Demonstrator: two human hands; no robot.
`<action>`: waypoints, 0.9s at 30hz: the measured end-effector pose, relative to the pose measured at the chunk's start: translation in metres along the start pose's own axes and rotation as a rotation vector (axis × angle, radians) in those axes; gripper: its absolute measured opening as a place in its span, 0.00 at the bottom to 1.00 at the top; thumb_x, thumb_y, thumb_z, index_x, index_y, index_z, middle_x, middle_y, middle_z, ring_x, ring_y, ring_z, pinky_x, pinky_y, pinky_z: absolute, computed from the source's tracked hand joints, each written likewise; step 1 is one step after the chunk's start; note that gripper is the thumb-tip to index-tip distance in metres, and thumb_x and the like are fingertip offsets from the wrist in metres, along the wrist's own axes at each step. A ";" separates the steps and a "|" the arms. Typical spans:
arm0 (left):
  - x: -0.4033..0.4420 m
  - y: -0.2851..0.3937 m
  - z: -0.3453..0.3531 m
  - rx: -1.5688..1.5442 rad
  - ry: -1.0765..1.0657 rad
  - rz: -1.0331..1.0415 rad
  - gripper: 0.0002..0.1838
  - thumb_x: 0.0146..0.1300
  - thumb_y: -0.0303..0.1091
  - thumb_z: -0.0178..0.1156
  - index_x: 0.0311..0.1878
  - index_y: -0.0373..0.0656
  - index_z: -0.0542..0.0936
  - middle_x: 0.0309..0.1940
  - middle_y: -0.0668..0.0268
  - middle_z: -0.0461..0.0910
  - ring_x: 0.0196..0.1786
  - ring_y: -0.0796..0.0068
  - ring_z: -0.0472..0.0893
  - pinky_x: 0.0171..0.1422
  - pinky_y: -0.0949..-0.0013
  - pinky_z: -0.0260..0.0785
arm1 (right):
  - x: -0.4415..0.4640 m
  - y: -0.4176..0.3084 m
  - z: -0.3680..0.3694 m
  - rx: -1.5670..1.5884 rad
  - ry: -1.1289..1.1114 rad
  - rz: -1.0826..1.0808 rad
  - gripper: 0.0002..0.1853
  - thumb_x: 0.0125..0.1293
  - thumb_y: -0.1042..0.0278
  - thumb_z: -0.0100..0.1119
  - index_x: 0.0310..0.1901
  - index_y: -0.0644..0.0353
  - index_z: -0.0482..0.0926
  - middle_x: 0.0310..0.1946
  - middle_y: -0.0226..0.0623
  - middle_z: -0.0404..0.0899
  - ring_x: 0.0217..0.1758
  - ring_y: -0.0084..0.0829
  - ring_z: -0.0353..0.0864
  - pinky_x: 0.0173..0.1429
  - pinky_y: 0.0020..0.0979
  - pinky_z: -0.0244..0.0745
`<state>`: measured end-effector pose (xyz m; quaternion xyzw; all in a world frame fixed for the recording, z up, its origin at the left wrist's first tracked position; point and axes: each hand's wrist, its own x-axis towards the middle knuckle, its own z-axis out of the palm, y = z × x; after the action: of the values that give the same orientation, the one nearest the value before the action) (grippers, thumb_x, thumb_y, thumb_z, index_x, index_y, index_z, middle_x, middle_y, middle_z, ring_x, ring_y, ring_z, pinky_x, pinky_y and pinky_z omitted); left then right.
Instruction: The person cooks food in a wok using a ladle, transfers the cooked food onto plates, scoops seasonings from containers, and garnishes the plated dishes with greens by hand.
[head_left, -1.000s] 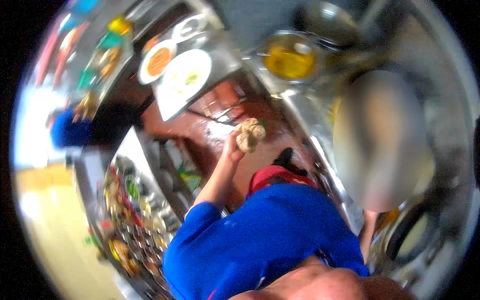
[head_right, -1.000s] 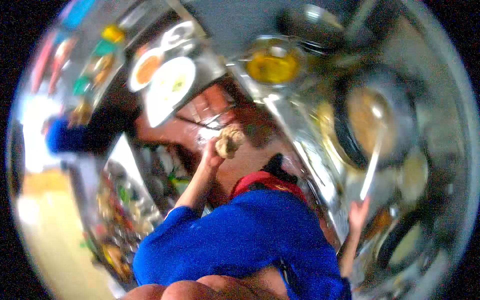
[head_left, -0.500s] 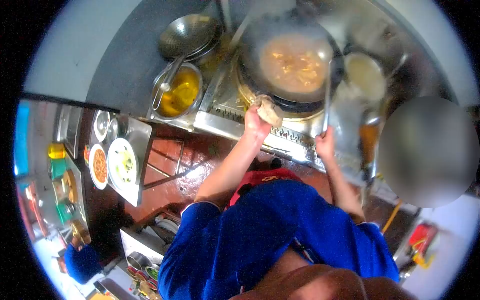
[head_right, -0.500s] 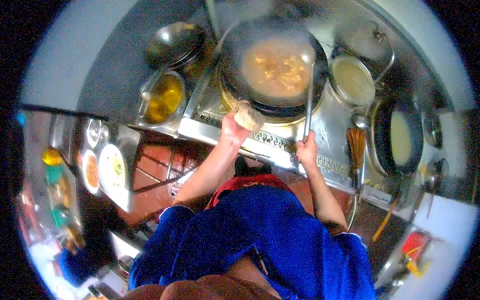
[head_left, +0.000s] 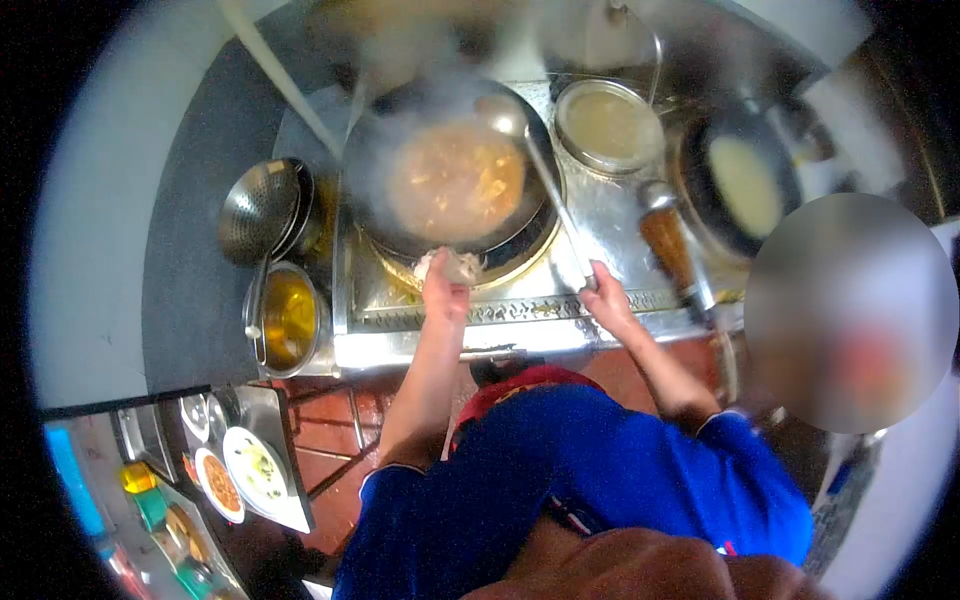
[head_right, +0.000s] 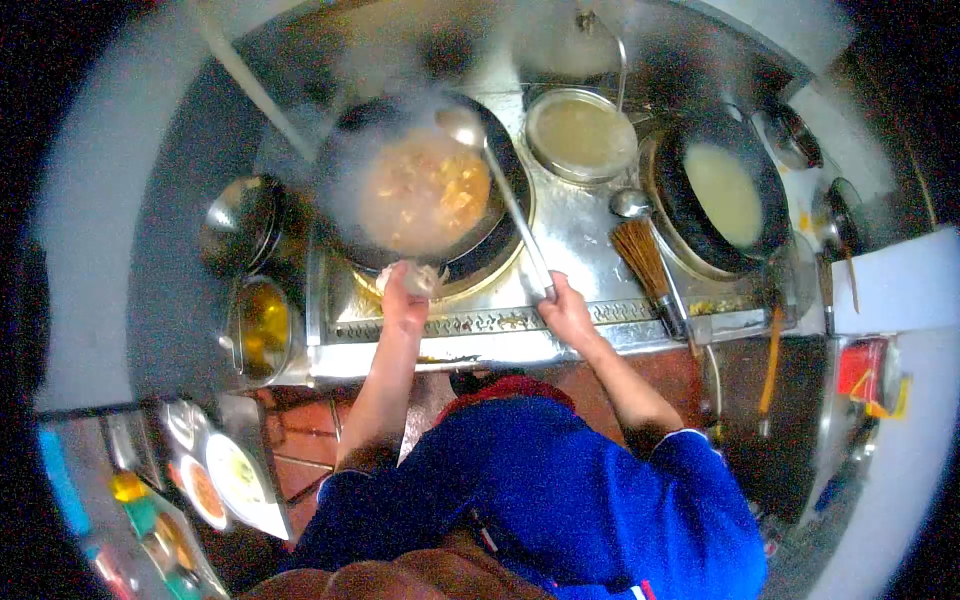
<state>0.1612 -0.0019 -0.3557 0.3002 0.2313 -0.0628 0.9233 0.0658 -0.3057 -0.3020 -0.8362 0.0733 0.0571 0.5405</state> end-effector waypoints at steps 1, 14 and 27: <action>0.000 0.004 0.003 -0.016 -0.032 -0.003 0.14 0.66 0.41 0.63 0.51 0.48 0.76 0.44 0.67 0.80 0.48 0.67 0.81 0.53 0.57 0.76 | 0.007 0.002 -0.015 -0.017 0.090 -0.094 0.19 0.60 0.78 0.55 0.54 0.60 0.71 0.30 0.32 0.72 0.34 0.26 0.72 0.40 0.30 0.71; 0.010 0.011 -0.010 0.108 -0.005 -0.146 0.14 0.61 0.29 0.59 0.50 0.41 0.77 0.45 0.61 0.81 0.47 0.61 0.81 0.46 0.59 0.79 | 0.126 -0.148 -0.198 0.300 0.738 -0.034 0.14 0.61 0.74 0.56 0.45 0.64 0.63 0.28 0.34 0.68 0.21 0.23 0.68 0.21 0.29 0.65; 0.010 0.028 0.001 0.213 -0.065 -0.258 0.09 0.66 0.28 0.53 0.48 0.41 0.74 0.40 0.59 0.79 0.38 0.60 0.82 0.39 0.56 0.79 | 0.064 -0.113 -0.103 0.133 0.019 0.011 0.24 0.62 0.75 0.58 0.60 0.63 0.66 0.20 0.27 0.69 0.15 0.19 0.66 0.16 0.25 0.62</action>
<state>0.1777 0.0209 -0.3449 0.3619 0.2300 -0.2147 0.8775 0.1511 -0.3580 -0.1692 -0.7985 0.0865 0.0474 0.5938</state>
